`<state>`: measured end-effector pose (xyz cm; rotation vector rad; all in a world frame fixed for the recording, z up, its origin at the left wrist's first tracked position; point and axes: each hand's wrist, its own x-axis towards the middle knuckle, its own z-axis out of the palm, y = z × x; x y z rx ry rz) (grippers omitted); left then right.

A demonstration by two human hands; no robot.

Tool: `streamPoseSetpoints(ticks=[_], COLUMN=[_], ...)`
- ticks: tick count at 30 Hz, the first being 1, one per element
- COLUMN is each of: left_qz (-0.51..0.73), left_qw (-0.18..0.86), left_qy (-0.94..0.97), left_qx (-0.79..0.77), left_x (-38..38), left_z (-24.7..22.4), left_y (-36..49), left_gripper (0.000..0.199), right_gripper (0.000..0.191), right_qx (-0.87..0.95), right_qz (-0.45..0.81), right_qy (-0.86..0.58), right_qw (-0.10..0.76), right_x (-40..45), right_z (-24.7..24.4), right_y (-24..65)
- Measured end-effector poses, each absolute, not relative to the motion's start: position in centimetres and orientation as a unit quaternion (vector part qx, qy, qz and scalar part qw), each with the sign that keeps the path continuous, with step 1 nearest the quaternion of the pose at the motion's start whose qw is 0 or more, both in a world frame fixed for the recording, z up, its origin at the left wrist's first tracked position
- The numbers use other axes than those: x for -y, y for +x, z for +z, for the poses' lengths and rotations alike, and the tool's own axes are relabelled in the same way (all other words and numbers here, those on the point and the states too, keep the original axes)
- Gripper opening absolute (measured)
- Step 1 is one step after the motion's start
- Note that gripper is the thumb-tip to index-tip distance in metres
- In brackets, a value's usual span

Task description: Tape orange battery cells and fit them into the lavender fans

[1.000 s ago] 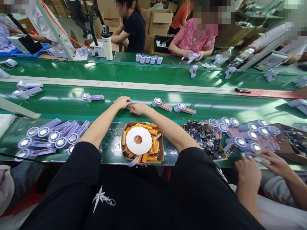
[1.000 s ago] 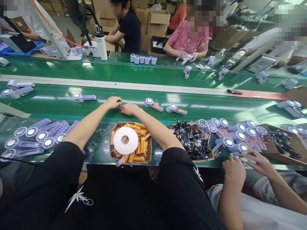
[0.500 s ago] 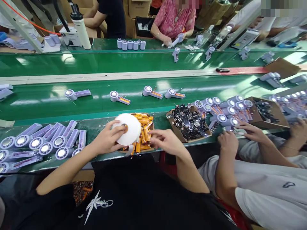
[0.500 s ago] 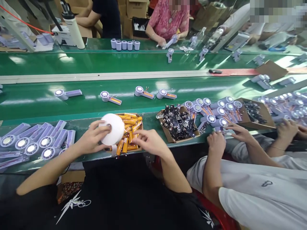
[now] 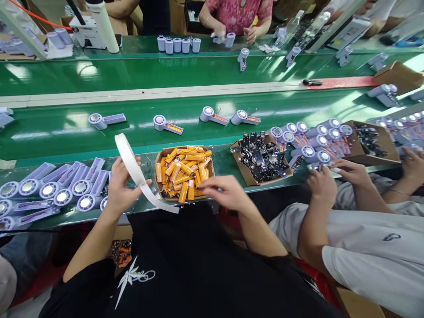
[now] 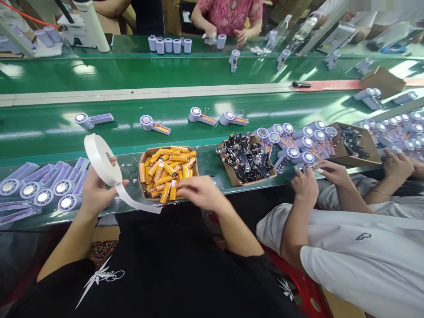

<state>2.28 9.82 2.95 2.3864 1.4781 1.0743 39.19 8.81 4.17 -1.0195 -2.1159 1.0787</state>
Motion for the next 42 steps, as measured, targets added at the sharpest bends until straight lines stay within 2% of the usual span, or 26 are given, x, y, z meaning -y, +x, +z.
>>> streamPoseSetpoints(ticks=[1,3,5,7,9,13,16,23,28,31,35,37,39,40,42], left_qz=[0.370,0.379,0.366,0.353,0.341,0.328,0.311,0.239,0.202,0.176,0.158,0.164,0.170,0.173,0.180], left_qw=[0.070,0.073,0.074,0.078,0.074,0.038,0.012,-0.044,-0.126,-0.161,-0.182,-0.187,-0.190,-0.190,-0.185], left_qy=[0.786,0.788,0.806,0.822,0.836,0.855,0.867,0.890,0.897,0.898,0.905,0.906,0.903,0.901,0.887], left_qx=[-0.490,-0.480,-0.460,-0.440,-0.423,-0.401,-0.389,-0.386,-0.373,-0.371,-0.351,-0.344,-0.344,-0.351,-0.383], left_x=[-9.6,-9.4,-9.4,-9.4,-9.4,-9.3,-9.3,-9.3,-8.9,-8.7,-8.8,-9.0,-9.0,-9.0,-8.7], left_z=[2.9,2.8,2.3,1.8,1.5,1.7,2.0,3.1,4.2,4.6,4.9,5.1,5.3,5.4,5.2], left_y=[2.3,2.8,3.4,4.1,4.8,5.9,6.6,7.6,7.8,7.8,7.8,8.0,8.3,8.5,9.1], left_gripper=[0.055,0.046,0.046,0.048,0.047,0.040,0.041,0.044,0.042,0.042,0.048,0.051,0.052,0.053,0.054], right_gripper=[0.030,0.030,0.027,0.021,0.020,0.044,0.055,0.058,0.057,0.053,0.032,0.027,0.031,0.036,0.047], right_qx=[0.790,0.826,0.860,0.858,0.811,0.597,0.490,0.464,0.587,0.636,0.720,0.735,0.702,0.663,0.546], right_qz=[0.362,0.292,0.263,0.281,0.340,0.509,0.578,0.628,0.477,0.473,0.418,0.418,0.468,0.505,0.556], right_qy=[-0.401,-0.406,-0.385,-0.376,-0.382,-0.393,-0.392,-0.376,-0.441,-0.445,-0.451,-0.448,-0.437,-0.429,-0.410], right_qw=[0.290,0.260,0.206,0.209,0.286,0.479,0.522,0.499,0.483,0.416,0.321,0.292,0.312,0.349,0.475], right_x=[-9.7,-11.3,-12.5,-13.2,-13.3,-13.0,-13.1,-12.8,-12.2,-12.1,-12.8,-13.3,-13.6,-13.4,-12.7], right_z=[4.1,3.5,2.2,0.7,-0.3,-0.4,0.8,3.6,4.7,5.7,6.9,7.1,6.7,6.3,5.1], right_y=[40.7,42.7,43.6,43.4,42.8,40.8,39.3,37.3,37.5,37.8,38.1,38.2,37.7,37.1,35.2])
